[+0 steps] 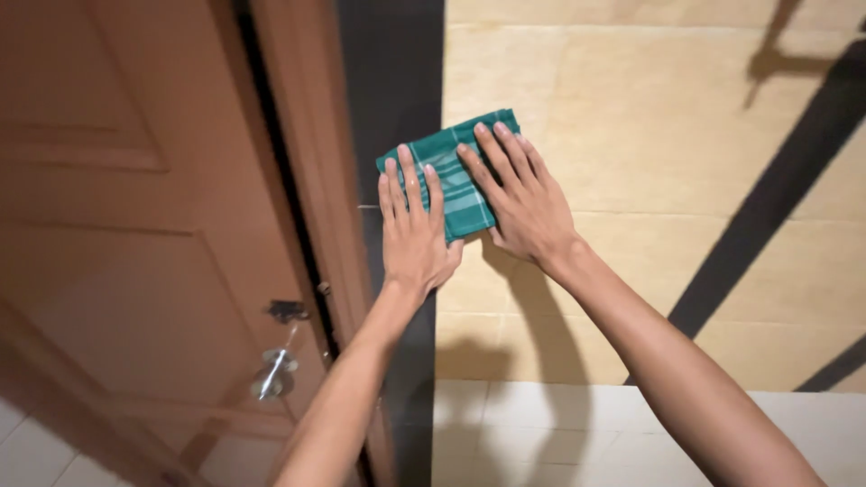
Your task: The person wets a green cloth in a sink, then sprays a cleaning solution onto the tiled walls of a bathroom stall. They wipe the sprayed areas with the cloth, moving from the lower wall sections upward along the vertical seams.
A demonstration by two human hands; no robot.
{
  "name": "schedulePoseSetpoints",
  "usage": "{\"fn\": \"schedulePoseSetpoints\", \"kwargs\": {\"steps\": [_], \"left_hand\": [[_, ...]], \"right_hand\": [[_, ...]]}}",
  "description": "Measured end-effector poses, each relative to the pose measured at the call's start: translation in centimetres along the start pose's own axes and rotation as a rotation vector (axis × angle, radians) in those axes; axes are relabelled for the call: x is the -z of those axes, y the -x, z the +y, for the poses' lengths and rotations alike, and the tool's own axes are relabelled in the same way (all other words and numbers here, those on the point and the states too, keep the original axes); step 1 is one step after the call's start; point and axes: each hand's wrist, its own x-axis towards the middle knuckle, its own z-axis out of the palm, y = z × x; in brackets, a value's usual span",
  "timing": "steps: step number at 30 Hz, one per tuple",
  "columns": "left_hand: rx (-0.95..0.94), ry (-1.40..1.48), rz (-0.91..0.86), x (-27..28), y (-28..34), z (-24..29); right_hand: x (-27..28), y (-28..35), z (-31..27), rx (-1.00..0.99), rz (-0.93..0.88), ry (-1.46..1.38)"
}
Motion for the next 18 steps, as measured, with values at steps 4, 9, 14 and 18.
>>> {"fn": "schedulePoseSetpoints", "kwargs": {"steps": [4,9,14,18], "left_hand": [[-0.070,0.051,-0.011,1.9,-4.2,3.6],[-0.131,-0.059,-0.042,2.9,-8.8,9.5],[-0.167,-0.019,-0.014,1.9,-11.7,16.2],[-0.213,-0.021,-0.013,1.1,-13.4,22.0]], "right_hand": [[2.1,0.6,4.3,-0.063,-0.011,0.016],[4.7,2.5,9.8,-0.153,-0.003,0.015],[6.4,5.7,15.6,-0.217,-0.028,0.095],[7.1,9.4,20.4,-0.264,-0.009,0.125]]}}
